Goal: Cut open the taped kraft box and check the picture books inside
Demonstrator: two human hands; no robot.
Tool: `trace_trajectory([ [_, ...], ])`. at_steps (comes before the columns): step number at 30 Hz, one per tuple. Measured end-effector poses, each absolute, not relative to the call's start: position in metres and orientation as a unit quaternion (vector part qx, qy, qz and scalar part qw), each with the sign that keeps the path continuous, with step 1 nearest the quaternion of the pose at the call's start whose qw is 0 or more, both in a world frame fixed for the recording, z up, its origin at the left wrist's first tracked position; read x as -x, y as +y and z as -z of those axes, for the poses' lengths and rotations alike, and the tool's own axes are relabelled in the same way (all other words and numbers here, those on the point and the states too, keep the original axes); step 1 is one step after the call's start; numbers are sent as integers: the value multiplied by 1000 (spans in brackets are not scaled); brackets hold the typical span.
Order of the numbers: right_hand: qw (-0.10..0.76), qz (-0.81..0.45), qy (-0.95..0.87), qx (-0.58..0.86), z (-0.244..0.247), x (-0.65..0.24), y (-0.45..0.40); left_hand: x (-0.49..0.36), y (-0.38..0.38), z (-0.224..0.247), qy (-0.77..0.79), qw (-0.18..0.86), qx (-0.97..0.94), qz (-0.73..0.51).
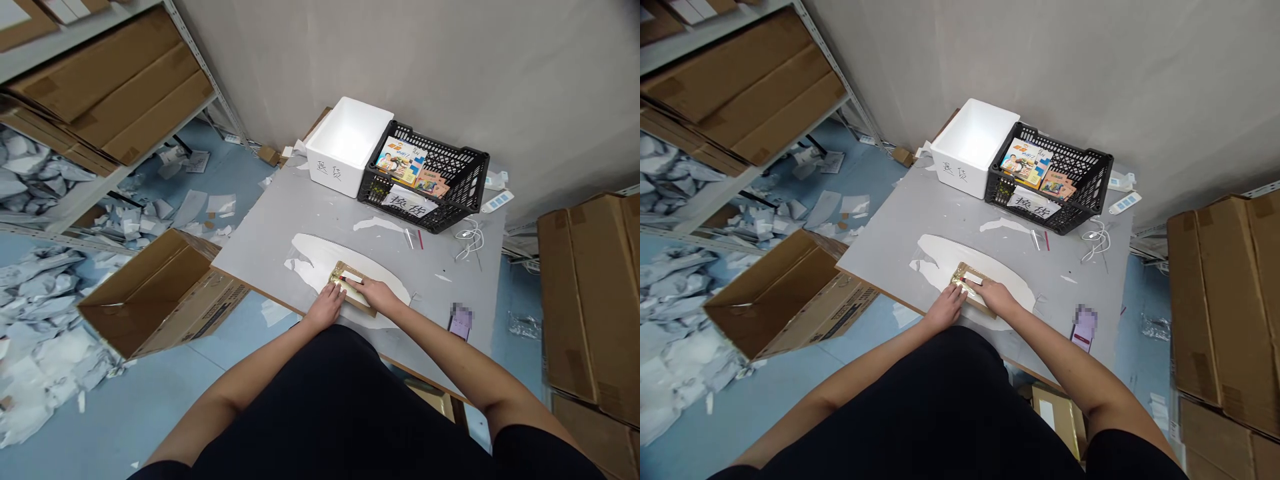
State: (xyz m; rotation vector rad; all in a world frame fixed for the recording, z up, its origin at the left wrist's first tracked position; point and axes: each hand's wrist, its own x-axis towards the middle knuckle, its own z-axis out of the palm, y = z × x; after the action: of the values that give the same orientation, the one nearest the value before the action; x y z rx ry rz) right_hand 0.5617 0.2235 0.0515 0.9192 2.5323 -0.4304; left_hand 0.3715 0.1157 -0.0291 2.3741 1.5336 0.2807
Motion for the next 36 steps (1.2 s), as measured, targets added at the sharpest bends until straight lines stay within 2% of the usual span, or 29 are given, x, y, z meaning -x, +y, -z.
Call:
trace_trajectory([
  [17, 197, 166, 908, -329, -24, -583, 223, -371, 117, 32, 538, 152, -823, -96],
  [27, 184, 170, 910, -331, -31, -578, 222, -371, 116, 31, 533, 169, -823, -96],
  [36, 210, 132, 908, -338, -36, -571, 217, -371, 118, 32, 537, 168, -822, -93],
])
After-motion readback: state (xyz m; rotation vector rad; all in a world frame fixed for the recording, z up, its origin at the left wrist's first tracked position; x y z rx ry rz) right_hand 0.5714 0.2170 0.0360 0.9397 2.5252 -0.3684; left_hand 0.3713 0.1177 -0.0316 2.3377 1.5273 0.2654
